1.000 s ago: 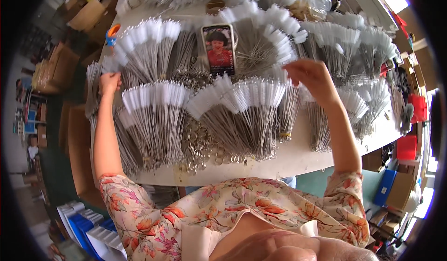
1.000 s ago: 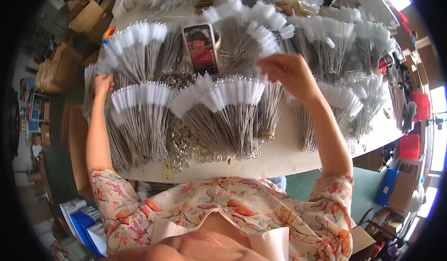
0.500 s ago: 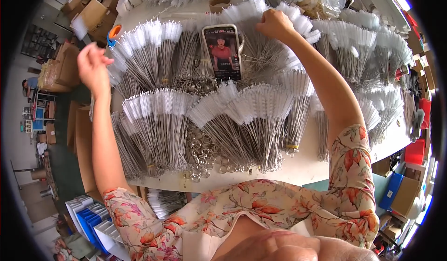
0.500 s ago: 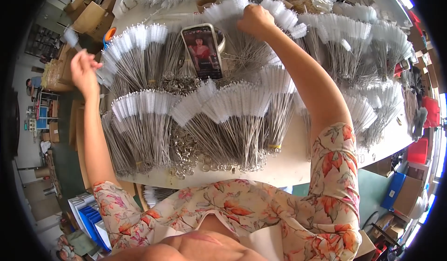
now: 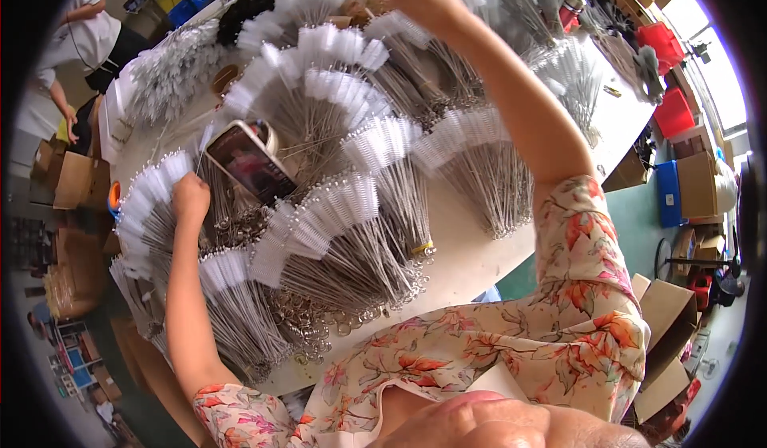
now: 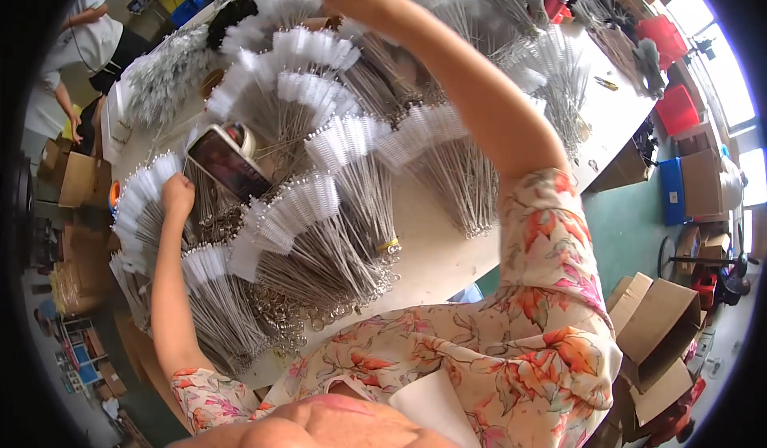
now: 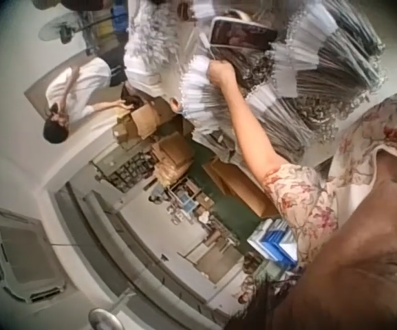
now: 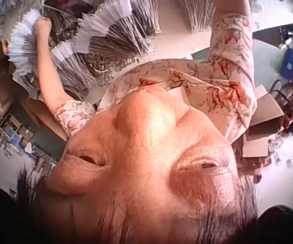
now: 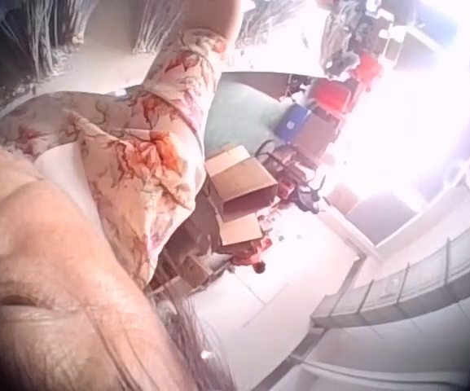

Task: Assembling and sorting bundles of industrial swabs at a workshop workbench.

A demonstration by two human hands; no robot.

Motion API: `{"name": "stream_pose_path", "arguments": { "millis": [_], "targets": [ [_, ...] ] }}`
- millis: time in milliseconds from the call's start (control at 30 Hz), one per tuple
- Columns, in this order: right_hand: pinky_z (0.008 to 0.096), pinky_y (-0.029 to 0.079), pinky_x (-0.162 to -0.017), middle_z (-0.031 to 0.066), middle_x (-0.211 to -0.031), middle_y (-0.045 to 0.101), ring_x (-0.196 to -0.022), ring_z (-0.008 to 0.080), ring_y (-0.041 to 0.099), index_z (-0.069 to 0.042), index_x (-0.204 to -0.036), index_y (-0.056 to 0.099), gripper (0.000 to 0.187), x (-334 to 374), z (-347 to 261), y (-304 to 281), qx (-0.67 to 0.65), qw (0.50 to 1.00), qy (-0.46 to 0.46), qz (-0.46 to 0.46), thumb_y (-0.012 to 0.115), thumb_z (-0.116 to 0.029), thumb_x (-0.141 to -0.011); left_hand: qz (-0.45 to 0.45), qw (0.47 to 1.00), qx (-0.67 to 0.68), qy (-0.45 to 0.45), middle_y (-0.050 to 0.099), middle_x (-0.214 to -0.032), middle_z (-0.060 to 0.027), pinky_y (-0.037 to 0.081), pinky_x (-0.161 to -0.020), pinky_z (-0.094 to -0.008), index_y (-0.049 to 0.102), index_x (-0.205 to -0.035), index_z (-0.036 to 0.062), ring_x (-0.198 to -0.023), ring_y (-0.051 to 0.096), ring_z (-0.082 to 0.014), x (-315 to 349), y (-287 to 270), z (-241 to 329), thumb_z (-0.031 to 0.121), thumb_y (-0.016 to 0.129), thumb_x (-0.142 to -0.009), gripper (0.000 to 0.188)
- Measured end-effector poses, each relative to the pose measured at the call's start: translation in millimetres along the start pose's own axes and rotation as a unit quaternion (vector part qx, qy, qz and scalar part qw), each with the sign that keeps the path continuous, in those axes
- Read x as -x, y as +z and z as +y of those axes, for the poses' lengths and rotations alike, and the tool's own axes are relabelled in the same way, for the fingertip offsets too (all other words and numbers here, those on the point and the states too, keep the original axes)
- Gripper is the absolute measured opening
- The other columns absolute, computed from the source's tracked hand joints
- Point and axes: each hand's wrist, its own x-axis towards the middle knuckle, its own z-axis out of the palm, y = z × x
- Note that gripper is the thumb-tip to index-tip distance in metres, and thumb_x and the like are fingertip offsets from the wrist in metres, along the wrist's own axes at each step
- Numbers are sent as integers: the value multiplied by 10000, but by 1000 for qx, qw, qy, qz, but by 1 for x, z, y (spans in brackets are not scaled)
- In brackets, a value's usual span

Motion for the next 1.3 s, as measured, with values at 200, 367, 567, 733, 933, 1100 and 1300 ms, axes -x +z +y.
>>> {"name": "stream_pose_path", "arguments": {
  "millis": [200,367,567,733,933,1100,1300],
  "targets": [
    [326,481,-669,85,-759,637,-684,198,616,-112,-867,652,155,67,82,-107,292,920,137,-221,595,-174,-737,140,980,139,-18,616,-730,-148,453,-633,-408,533,-803,28,-701,594,-319,-9,-30,-14,132,517,-791,106],
    [343,479,-744,70,-760,650,-746,206,623,-168,-865,677,185,111,148,-106,329,908,64,-252,667,-246,-697,192,768,602,-101,536,-760,-20,201,-369,-166,532,-944,28,-495,325,12,15,-102,-9,149,523,-882,137],
    [366,498,-625,65,-763,653,-662,213,625,-177,-842,695,195,95,169,-104,331,905,264,-45,677,-313,-703,48,628,765,-135,451,-739,24,215,-367,-139,496,-1156,-17,-495,295,9,144,-164,9,151,497,-900,307],
    [400,452,-648,206,-804,597,-719,308,595,-11,-818,604,218,35,144,-125,251,903,284,203,533,-211,-765,75,618,773,-124,423,-754,16,236,-367,-132,469,-1193,-9,-520,320,-16,256,-164,31,131,449,-916,311],
    [333,531,-694,52,-839,665,-666,161,616,-131,-816,684,213,48,115,-37,-22,933,333,-136,640,-325,-739,116,550,802,-203,460,-745,5,249,-331,-148,474,-1197,61,-516,346,-25,323,-127,38,242,431,-936,320],
    [403,498,-766,99,-967,646,-900,267,620,-132,-951,657,305,89,100,20,292,826,390,-284,607,-279,-689,98,483,848,-196,470,-696,7,224,-330,-157,530,-1132,47,-508,334,-34,343,-100,38,248,427,-938,298],
    [416,462,-845,154,-1128,576,-1048,297,558,-72,-1052,615,374,85,81,55,300,793,401,-347,597,-205,-702,150,470,845,-206,462,-679,9,221,-342,-158,540,-1106,40,-503,337,-30,381,-102,22,242,433,-935,286]
  ]
}}
